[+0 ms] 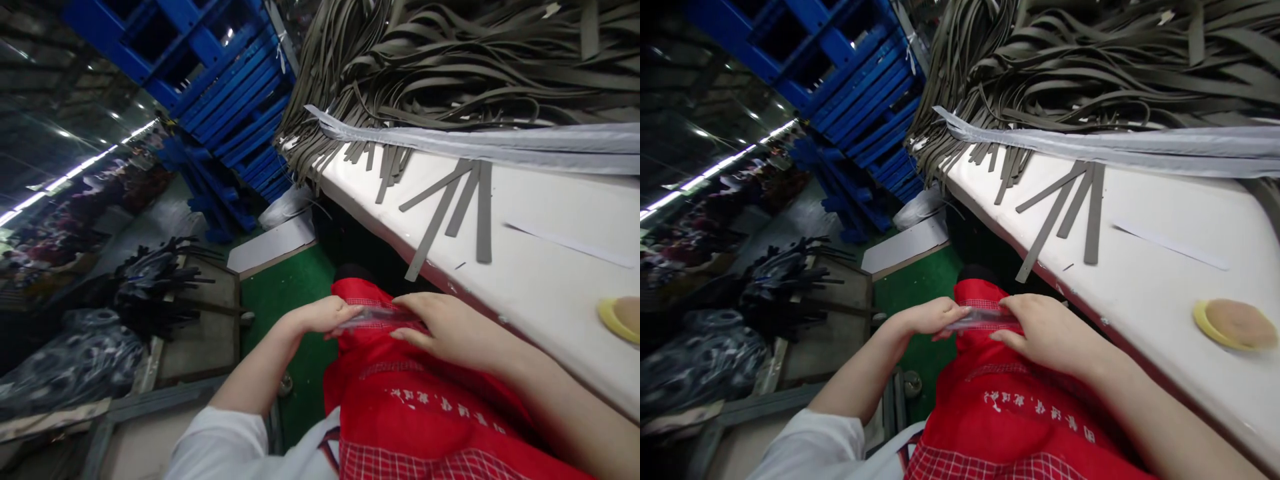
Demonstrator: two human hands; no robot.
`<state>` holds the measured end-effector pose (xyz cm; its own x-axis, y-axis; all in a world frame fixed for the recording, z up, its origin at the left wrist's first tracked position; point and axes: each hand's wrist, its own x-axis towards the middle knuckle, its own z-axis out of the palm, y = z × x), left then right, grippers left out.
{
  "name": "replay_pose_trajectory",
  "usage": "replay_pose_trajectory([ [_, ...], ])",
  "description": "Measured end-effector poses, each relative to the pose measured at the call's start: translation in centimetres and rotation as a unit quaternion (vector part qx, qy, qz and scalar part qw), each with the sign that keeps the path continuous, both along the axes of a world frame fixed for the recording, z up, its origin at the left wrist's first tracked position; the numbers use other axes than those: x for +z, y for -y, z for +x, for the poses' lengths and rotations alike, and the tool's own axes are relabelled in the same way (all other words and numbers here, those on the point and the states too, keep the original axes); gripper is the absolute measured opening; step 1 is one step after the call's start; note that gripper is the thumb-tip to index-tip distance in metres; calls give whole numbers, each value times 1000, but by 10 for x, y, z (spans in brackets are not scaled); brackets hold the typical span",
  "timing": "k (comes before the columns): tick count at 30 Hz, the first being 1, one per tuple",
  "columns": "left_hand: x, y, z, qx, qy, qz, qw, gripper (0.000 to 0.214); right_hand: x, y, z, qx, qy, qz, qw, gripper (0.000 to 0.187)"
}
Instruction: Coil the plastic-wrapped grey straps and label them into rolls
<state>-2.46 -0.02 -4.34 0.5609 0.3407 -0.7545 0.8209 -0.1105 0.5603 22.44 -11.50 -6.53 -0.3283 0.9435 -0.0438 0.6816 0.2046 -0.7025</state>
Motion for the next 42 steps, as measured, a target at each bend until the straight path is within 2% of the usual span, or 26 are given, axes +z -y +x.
replay_pose_trajectory([
  [4, 0, -2, -12, 97, 51, -164, 980, 69, -7, -3, -8, 29, -26, -18, 999, 32],
  [7, 0, -3, -14, 178, 135, -260, 939, 72, -11, -7, -15, 19, -87, -46, 995, 38],
  [11, 1, -4, -2, 280, 213, -362, 863, 87, -14, -8, -27, 1, -200, -53, 978, 40],
  [14, 4, 1, 22, 357, 302, -371, 802, 89, -18, -6, -40, -16, -287, -57, 956, 42],
  [16, 3, 10, 42, 412, 371, -371, 745, 85, -22, -4, -48, -33, -349, -66, 934, 46],
  [18, -3, 21, 60, 453, 432, -371, 686, 78, -27, -3, -49, -67, -386, -82, 916, 50],
  [19, -8, 27, 65, 463, 448, -369, 669, 72, -28, -3, -45, -91, -394, -86, 911, 53],
  [20, -15, 32, 68, 466, 453, -362, 669, 65, -28, -2, -39, -110, -393, -89, 908, 54],
  [21, -22, 36, 68, 462, 448, -343, 684, 56, -27, 0, -30, -119, -385, -94, 910, 55],
  [23, -34, 43, 63, 439, 420, -255, 752, 39, -22, 5, -9, -97, -350, -115, 925, 53],
  [25, -41, 47, 57, 388, 400, -114, 823, 39, -14, 12, 11, -52, -289, -151, 944, 49],
  [27, -42, 52, 56, 283, 396, 16, 873, 45, -9, 18, 23, -14, -221, -181, 958, 46],
  [29, -38, 57, 61, 133, 389, 108, 905, 43, -8, 22, 25, 8, -158, -187, 970, 43],
  [31, -35, 62, 71, 35, 373, 183, 909, 35, -12, 25, 22, 2, -117, -176, 977, 40],
  [32, -36, 65, 75, 27, 366, 216, 905, 31, -15, 26, 20, -14, -109, -166, 980, 39],
  [33, -37, 68, 78, 46, 363, 245, 898, 29, -18, 27, 18, -33, -105, -159, 981, 39],
  [35, -43, 74, 82, 127, 364, 287, 877, 28, -24, 29, 15, -57, -112, -157, 979, 43],
  [38, -51, 79, 81, 239, 371, 306, 844, 28, -31, 32, 12, -82, -157, -172, 969, 50],
  [40, -52, 80, 79, 269, 367, 280, 845, 30, -33, 32, 15, -96, -199, -177, 959, 52],
  [42, -49, 79, 79, 252, 359, 225, 870, 31, -32, 31, 23, -78, -221, -192, 953, 51],
])
